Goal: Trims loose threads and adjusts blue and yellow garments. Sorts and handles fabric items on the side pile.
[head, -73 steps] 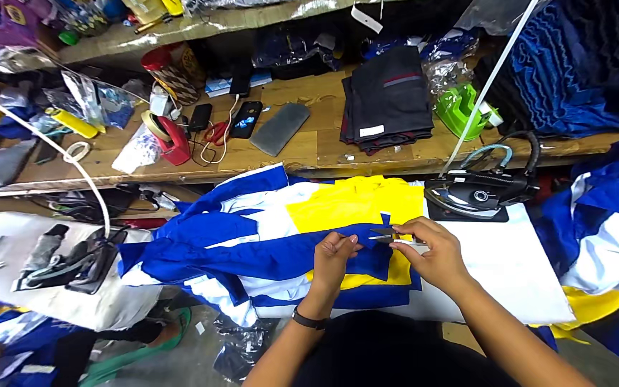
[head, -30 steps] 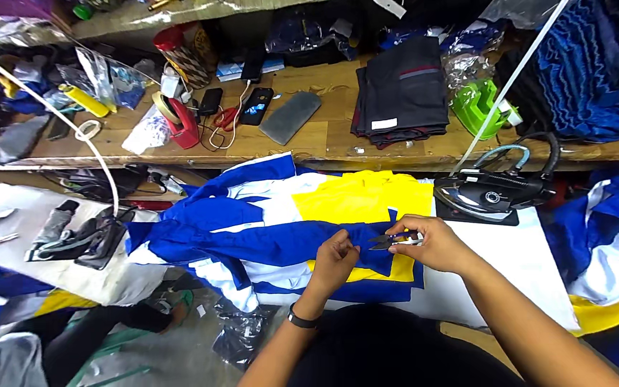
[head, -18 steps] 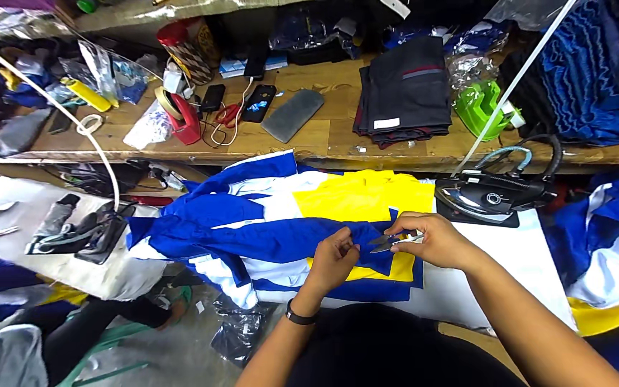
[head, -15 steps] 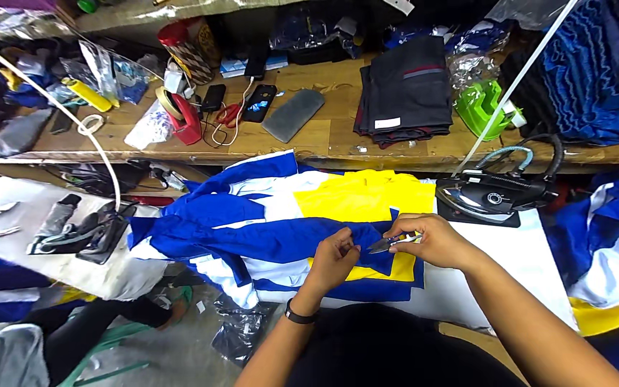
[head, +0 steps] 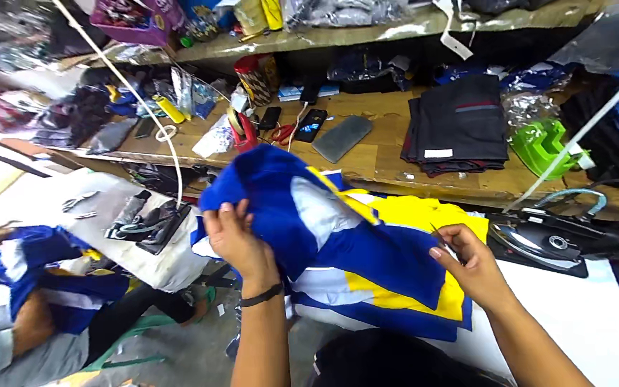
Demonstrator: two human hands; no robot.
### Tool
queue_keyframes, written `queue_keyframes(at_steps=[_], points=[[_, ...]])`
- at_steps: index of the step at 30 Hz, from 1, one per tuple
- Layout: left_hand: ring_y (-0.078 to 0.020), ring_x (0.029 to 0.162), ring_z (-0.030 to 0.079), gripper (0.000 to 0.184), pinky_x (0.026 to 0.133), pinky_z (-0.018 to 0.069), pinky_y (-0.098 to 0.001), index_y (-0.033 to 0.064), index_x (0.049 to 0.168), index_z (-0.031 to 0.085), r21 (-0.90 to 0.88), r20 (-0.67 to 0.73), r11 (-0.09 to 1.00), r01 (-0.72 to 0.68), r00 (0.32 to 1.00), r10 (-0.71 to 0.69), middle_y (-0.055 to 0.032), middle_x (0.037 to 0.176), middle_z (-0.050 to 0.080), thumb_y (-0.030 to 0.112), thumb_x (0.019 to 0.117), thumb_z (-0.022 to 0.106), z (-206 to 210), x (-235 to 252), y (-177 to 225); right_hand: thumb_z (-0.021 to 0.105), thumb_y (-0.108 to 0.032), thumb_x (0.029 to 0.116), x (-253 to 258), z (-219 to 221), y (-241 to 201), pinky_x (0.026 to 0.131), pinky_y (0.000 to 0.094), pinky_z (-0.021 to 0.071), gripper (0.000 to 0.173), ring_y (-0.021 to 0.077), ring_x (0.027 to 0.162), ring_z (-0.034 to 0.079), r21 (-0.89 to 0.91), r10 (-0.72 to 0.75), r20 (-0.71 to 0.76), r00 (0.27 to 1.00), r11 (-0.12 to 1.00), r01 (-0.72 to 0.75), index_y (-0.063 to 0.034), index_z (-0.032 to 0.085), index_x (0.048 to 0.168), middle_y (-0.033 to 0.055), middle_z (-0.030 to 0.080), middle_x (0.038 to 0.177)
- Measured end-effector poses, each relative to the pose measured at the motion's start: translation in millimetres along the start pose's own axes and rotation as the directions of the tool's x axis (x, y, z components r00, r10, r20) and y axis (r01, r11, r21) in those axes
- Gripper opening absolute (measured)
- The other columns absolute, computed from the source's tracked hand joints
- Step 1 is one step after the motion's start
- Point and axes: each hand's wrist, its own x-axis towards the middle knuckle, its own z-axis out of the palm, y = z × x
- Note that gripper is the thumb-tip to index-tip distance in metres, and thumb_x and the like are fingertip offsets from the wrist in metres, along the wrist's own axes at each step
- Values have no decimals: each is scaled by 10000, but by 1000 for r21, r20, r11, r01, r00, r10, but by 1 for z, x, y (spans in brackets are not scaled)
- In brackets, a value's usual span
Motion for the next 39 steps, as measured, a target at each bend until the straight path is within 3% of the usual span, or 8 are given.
queue_keyframes(at_steps=[2, 5, 10, 18, 21, 27, 32, 39], points=[[-79, 954, 680, 319, 799, 579, -251, 68, 1389, 426, -25, -120, 996, -87, 989, 84, 7, 1130, 658, 149, 1085, 473, -12, 16, 1, 660, -200, 946, 4, 30, -5, 592, 115, 415, 193, -53, 653, 489, 58, 33, -49, 998, 998, -30, -54, 596, 1056, -95, 555, 801], [-39, 870, 670, 161, 789, 564, -226, 65, 1199, 494, -77, -49, 967, 242, 968, -246, 24, 1004, 681, 171, 1085, 452, -22, 3, -27, 592, -140, 984, 9, 80, -12, 523, 116, 400, 111, -68, 561, 465, 94, 105, -56, 993, 991, -99, -65, 652, 930, -112, 574, 727], [-93, 829, 675, 135, 769, 562, -245, 17, 1131, 525, -59, 218, 598, 799, 595, -774, -53, 952, 679, 96, 1070, 435, -22, -47, -56, 561, -215, 1039, 31, 149, -22, 616, 177, 499, 285, 0, 677, 592, 58, 177, 98, 979, 981, -183, 5, 683, 1173, -5, 693, 903], [-129, 813, 691, 294, 688, 560, -279, 92, 1008, 615, -27, 547, 445, 895, 386, -743, -48, 909, 721, 191, 1020, 339, -52, -38, -61, 620, -96, 982, 55, 191, -28, 525, 135, 411, 91, -22, 558, 502, 207, 202, 95, 975, 954, -218, -89, 617, 891, -86, 557, 678], [-156, 933, 692, 202, 793, 590, -323, -7, 1207, 565, 110, 520, 584, 804, 454, -723, -90, 1070, 696, 115, 1053, 518, -48, -29, -56, 631, -117, 982, 61, 187, -32, 576, 138, 440, 76, -28, 605, 524, 99, 140, 135, 981, 983, -154, -89, 632, 912, -90, 573, 709], [-122, 946, 702, 158, 907, 583, -310, -70, 1094, 638, 165, 461, 761, 628, 632, -622, -81, 988, 721, 32, 974, 648, -34, -19, -54, 518, -235, 1039, 47, 189, -53, 500, 122, 345, 218, -70, 531, 406, 69, 150, 74, 986, 986, -155, -117, 650, 913, -134, 504, 667], [-93, 924, 717, 77, 922, 576, -281, -39, 994, 710, 222, 595, 781, 584, 553, -583, -57, 921, 755, -3, 949, 659, -37, -18, -53, 242, -352, 1100, 41, 201, -44, 482, 144, 331, 406, -25, 511, 362, 337, 292, 208, 933, 875, -349, -158, 580, 986, -140, 413, 663], [-81, 904, 708, 68, 901, 576, -274, -25, 979, 698, 152, 636, 822, 548, 582, -506, -35, 902, 742, -35, 936, 647, -41, -16, -56, 294, -381, 1115, 30, 197, -49, 389, 152, 388, 361, -11, 404, 399, 423, 292, 352, 889, 798, -429, -155, 551, 1003, -119, 428, 577]])
